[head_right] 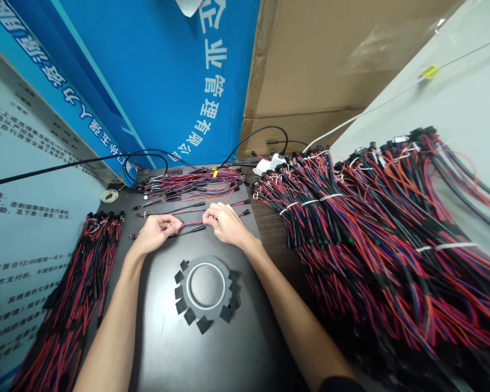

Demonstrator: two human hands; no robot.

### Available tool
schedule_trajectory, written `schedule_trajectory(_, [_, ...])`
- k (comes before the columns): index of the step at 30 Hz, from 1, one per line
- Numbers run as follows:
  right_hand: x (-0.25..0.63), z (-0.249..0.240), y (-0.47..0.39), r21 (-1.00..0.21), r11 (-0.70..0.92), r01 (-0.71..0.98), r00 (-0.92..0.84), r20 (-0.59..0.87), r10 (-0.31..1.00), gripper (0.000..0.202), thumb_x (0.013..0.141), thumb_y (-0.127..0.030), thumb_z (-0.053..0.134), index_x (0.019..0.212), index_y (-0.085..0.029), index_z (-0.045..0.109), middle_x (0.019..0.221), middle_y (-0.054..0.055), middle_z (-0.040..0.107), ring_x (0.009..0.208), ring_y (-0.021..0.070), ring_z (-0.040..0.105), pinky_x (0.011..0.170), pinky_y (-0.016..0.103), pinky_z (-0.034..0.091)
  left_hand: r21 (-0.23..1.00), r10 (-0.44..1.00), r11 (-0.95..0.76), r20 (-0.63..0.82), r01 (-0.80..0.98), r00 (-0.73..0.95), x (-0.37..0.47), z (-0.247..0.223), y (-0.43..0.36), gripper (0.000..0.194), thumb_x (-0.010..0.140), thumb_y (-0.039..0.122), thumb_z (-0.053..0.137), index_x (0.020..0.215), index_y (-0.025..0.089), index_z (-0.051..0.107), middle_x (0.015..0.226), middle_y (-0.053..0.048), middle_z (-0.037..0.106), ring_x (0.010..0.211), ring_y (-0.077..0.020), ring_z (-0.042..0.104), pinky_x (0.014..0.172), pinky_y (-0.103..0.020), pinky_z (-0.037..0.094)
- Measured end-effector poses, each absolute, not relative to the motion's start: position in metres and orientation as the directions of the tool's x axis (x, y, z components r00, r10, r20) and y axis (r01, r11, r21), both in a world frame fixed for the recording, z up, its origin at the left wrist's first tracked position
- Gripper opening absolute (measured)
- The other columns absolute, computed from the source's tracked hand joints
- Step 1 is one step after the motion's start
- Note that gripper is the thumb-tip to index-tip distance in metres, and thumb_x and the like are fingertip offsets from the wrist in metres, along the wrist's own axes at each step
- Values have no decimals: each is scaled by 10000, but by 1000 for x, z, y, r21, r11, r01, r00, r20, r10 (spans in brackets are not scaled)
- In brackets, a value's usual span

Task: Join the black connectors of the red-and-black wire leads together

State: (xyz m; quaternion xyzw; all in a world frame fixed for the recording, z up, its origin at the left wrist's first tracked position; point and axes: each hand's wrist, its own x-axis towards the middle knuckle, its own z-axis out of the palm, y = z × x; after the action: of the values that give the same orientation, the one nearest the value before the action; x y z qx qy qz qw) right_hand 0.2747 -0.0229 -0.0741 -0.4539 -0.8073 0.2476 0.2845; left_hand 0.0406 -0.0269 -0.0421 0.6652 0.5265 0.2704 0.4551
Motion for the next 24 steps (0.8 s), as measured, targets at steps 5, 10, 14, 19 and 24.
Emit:
schedule_trajectory(5, [274, -73, -23, -664, 448, 599, -414, 223, 883, 194, 913, -152, 445, 785, -176, 589, 848, 38, 614, 833, 166, 504, 821, 281, 347, 889, 947, -42, -110, 456, 301, 42, -43, -26, 196, 742, 316, 626, 724, 126, 671, 684, -46, 669, 606, -134, 574, 617, -252, 462])
schedule_trajectory(10, [274, -72, -23, -666, 451, 595, -411, 230, 882, 188, 938, -182, 465, 815, -173, 608, 870, 43, 618, 861, 165, 513, 828, 276, 365, 883, 954, -27, -118, 468, 277, 44, -42, -27, 189, 730, 310, 621, 715, 127, 667, 675, -49, 670, 609, -141, 586, 628, -260, 473])
schedule_trajectory(14, [275, -72, -22, -691, 456, 560, -405, 252, 879, 155, 939, -201, 519, 837, -163, 630, 882, 47, 606, 862, 152, 527, 826, 267, 391, 879, 957, -15, -125, 476, 261, 45, -42, -26, 191, 728, 305, 617, 723, 123, 673, 682, -55, 679, 611, -144, 595, 627, -261, 480])
schedule_trajectory(19, [276, -69, -23, -721, 447, 529, -395, 257, 882, 120, 920, -217, 582, 840, -156, 646, 875, 45, 601, 835, 139, 538, 810, 258, 419, 866, 962, -41, -100, 499, 252, 45, -43, -24, 197, 732, 301, 610, 734, 118, 683, 689, -62, 690, 604, -147, 602, 602, -255, 480])
schedule_trajectory(24, [279, -64, -24, -727, 424, 540, -372, 245, 895, 110, 913, -228, 588, 855, -159, 652, 872, 45, 627, 842, 143, 561, 809, 261, 437, 830, 964, -115, -38, 546, 262, 49, -43, -22, 202, 751, 302, 589, 716, 124, 679, 695, -65, 701, 612, -154, 610, 612, -260, 490])
